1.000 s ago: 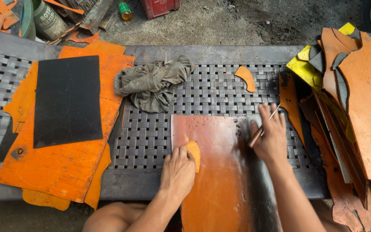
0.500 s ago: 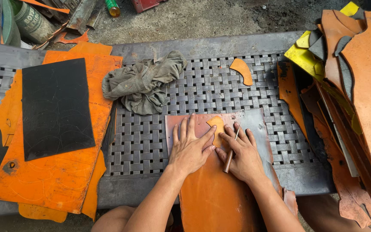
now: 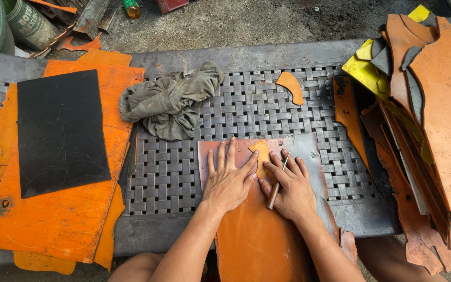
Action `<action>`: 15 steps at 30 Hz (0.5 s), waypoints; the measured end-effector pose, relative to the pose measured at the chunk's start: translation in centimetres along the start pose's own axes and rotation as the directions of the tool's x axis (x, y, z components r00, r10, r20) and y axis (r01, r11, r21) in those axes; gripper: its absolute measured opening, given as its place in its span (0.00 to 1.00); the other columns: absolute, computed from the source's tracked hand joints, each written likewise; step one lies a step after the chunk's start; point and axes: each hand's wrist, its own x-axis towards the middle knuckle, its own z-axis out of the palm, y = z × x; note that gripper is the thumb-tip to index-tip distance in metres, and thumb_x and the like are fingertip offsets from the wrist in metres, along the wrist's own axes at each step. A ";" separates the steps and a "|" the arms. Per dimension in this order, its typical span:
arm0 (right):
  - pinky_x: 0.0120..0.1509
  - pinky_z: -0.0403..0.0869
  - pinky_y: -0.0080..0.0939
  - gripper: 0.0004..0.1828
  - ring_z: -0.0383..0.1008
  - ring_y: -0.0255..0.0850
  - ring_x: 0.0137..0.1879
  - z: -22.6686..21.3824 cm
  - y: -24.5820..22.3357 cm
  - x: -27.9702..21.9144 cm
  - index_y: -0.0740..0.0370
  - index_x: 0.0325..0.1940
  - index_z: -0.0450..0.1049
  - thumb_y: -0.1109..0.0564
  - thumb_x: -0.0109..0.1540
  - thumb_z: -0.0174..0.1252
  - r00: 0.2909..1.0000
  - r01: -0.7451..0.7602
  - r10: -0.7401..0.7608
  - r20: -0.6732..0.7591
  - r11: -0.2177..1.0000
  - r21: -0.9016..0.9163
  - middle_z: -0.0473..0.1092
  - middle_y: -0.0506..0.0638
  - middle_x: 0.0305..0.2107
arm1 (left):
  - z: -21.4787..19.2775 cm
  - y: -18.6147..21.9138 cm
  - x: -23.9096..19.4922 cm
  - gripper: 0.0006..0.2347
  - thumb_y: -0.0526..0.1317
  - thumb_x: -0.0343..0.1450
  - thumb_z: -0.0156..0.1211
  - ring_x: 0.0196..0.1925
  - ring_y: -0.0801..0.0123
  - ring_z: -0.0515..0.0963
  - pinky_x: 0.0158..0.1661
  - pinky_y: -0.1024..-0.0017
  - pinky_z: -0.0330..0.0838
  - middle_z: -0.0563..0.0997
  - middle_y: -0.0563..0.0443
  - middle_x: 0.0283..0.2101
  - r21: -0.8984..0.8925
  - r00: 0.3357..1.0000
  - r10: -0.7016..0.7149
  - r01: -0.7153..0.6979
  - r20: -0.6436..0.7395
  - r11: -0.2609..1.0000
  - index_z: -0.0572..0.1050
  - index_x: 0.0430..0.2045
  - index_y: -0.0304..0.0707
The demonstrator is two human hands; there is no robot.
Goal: The person uses a small knife to cut orange rubber sheets on a perforated metal bench. They repeatedly position a small template on the sheet, trace around it, and cut out the shape, placing the finished pieces aside.
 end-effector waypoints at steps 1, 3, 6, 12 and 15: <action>0.77 0.53 0.59 0.25 0.60 0.53 0.74 0.0 0.0 0.0 0.57 0.57 0.77 0.42 0.61 0.61 1.000 0.002 -0.002 0.003 1.000 -0.003 0.70 0.53 0.62 | 0.1 0.0 0.0 0.23 0.51 0.73 0.52 0.75 0.37 0.43 0.68 0.36 0.33 0.43 0.32 0.75 0.000 1.000 0.000 0.000 -0.010 1.000 0.64 0.67 0.65; 0.77 0.53 0.59 0.25 0.59 0.53 0.74 0.0 0.1 0.0 0.57 0.57 0.77 0.42 0.60 0.61 1.000 -0.001 0.001 0.006 1.000 -0.006 0.70 0.53 0.62 | 0.1 0.0 -0.1 0.23 0.51 0.73 0.52 0.75 0.37 0.44 0.68 0.37 0.33 0.44 0.33 0.75 -0.002 1.000 0.000 0.000 -0.021 1.000 0.65 0.66 0.65; 0.77 0.53 0.59 0.25 0.59 0.53 0.74 0.1 0.1 -0.1 0.56 0.57 0.77 0.41 0.60 0.61 1.000 0.004 -0.004 0.003 1.000 -0.009 0.70 0.53 0.62 | 0.1 0.1 -0.1 0.23 0.50 0.73 0.53 0.76 0.38 0.44 0.68 0.37 0.33 0.45 0.33 0.75 -0.011 0.999 -0.006 0.005 -0.035 1.000 0.66 0.66 0.65; 0.78 0.52 0.58 0.25 0.59 0.53 0.75 0.1 0.1 0.0 0.56 0.57 0.77 0.42 0.61 0.60 1.000 0.015 -0.015 -0.007 1.000 -0.006 0.69 0.53 0.63 | -0.1 0.3 -0.2 0.23 0.51 0.72 0.54 0.76 0.39 0.44 0.69 0.38 0.33 0.45 0.33 0.75 -0.007 0.999 -0.022 0.022 -0.039 1.000 0.66 0.66 0.66; 0.78 0.52 0.59 0.25 0.59 0.53 0.75 0.1 0.1 -0.1 0.56 0.58 0.77 0.41 0.61 0.60 1.000 0.009 -0.009 0.007 1.000 -0.007 0.69 0.52 0.63 | -0.1 0.4 -0.1 0.23 0.51 0.72 0.54 0.76 0.39 0.43 0.69 0.39 0.33 0.45 0.33 0.75 -0.013 0.999 -0.034 0.033 -0.029 0.999 0.65 0.65 0.67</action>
